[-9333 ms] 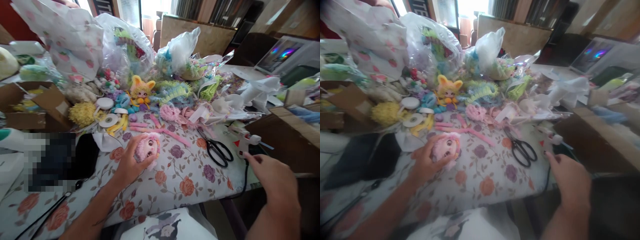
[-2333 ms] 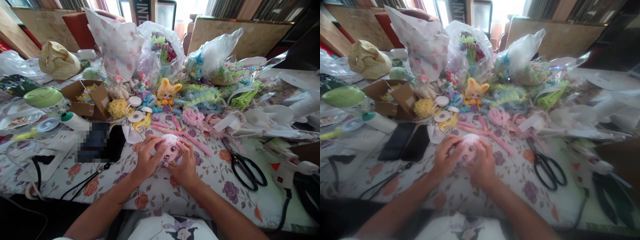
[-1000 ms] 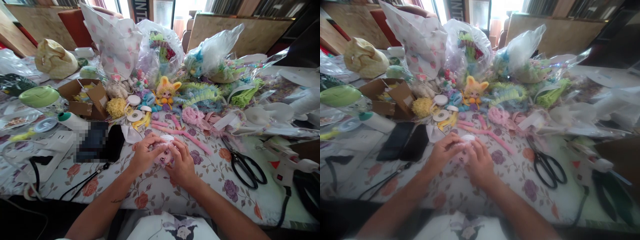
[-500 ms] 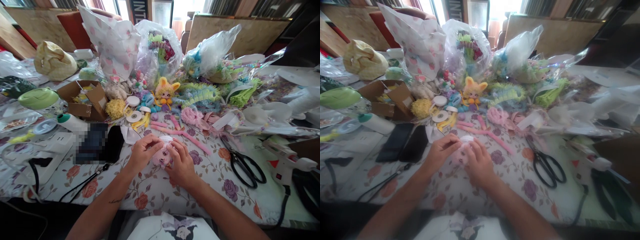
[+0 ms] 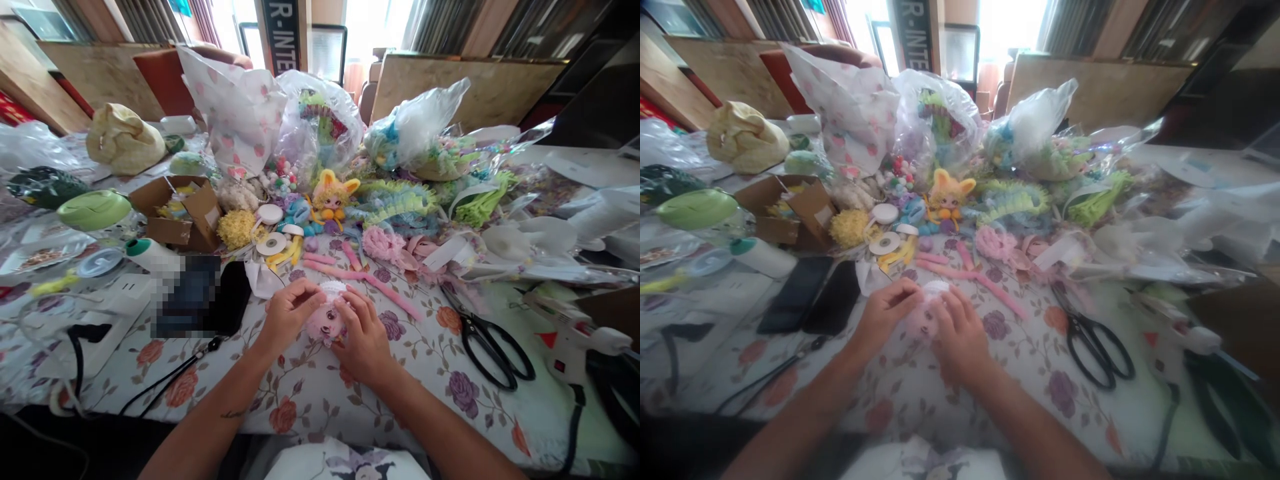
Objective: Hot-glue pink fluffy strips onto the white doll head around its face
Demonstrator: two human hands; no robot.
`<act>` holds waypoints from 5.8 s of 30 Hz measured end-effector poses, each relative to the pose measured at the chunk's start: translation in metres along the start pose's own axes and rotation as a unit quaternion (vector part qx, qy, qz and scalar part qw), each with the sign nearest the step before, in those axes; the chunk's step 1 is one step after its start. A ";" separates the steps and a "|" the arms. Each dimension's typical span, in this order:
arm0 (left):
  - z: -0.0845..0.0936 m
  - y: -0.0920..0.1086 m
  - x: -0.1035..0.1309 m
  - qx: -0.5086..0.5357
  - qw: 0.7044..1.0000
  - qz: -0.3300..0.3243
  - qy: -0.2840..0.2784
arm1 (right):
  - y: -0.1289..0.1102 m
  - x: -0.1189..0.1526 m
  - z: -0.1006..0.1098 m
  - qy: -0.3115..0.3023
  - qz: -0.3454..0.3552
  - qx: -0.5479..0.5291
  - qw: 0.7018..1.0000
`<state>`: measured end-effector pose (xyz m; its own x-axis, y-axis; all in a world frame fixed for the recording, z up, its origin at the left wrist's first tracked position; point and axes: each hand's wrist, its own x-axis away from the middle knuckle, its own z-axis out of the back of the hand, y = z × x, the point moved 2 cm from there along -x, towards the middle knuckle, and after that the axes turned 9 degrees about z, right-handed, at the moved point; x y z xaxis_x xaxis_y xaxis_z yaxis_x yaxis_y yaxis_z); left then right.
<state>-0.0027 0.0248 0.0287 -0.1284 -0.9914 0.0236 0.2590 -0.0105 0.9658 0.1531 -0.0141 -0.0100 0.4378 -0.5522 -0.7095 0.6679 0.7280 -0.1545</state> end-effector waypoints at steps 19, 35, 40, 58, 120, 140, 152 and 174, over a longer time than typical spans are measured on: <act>0.018 0.012 -0.008 0.070 0.994 -0.012 0.084 | 0.033 -0.008 0.011 0.027 -0.005 0.040 0.999; -0.044 0.035 -0.056 -0.054 0.995 -0.039 -0.076 | 0.053 0.007 0.019 0.053 -0.089 0.025 0.994; -0.035 0.031 -0.065 0.035 0.999 0.036 -0.020 | 0.055 0.006 0.019 0.066 -0.166 0.000 0.984; -0.043 0.026 -0.060 -0.071 0.994 0.000 -0.086 | 0.059 0.007 0.018 0.129 -0.235 -0.054 0.962; -0.062 0.023 -0.045 -0.023 0.998 0.043 -0.043 | 0.065 0.009 0.021 0.192 -0.326 -0.051 0.924; -0.055 0.022 -0.054 0.042 0.998 0.046 -0.006 | 0.066 0.011 0.019 0.169 -0.319 -0.044 0.932; -0.055 0.019 -0.058 0.078 0.993 0.069 -0.055 | 0.066 0.012 0.019 0.177 -0.318 -0.058 0.930; -0.047 0.017 -0.062 0.014 0.996 0.007 -0.084 | 0.068 0.013 0.015 0.170 -0.307 -0.050 0.935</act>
<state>0.0543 0.0800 0.0313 -0.2844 -0.9555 0.0778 0.2356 0.0090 0.9718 0.2130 0.0218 -0.0199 -0.2370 -0.7304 -0.6406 0.6636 0.3599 -0.6558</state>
